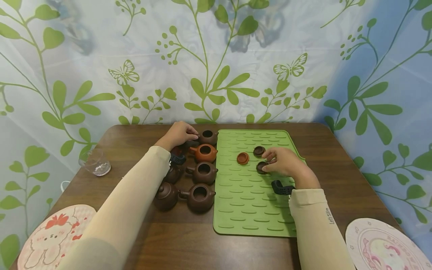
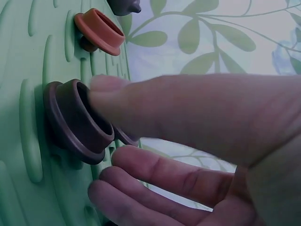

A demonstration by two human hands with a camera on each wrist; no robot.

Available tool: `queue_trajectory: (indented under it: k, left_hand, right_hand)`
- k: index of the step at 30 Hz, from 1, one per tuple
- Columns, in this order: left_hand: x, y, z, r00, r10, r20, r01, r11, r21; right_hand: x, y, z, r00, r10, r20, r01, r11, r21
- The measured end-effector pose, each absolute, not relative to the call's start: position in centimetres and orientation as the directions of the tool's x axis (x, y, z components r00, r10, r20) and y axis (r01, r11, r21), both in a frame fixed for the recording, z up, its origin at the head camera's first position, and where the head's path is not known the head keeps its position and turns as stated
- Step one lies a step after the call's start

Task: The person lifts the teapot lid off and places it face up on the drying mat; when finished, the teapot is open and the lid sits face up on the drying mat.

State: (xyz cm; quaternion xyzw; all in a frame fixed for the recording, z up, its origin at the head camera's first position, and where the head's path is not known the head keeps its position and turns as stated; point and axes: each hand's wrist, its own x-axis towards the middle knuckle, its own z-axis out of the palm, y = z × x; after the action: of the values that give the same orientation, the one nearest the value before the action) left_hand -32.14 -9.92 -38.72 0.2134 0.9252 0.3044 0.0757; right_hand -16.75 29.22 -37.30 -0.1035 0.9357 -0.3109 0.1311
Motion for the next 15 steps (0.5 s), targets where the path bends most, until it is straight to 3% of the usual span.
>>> queue_trajectory:
  k: [15]
  left_hand:
    - [-32.14, -9.93, -38.69, -0.896, 0.443, -0.023, 0.343, 0.723, 0.6]
  right_hand:
    - [-16.48, 28.27, -37.24, -0.973, -0.22, -0.072, -0.138, 0.802, -0.581]
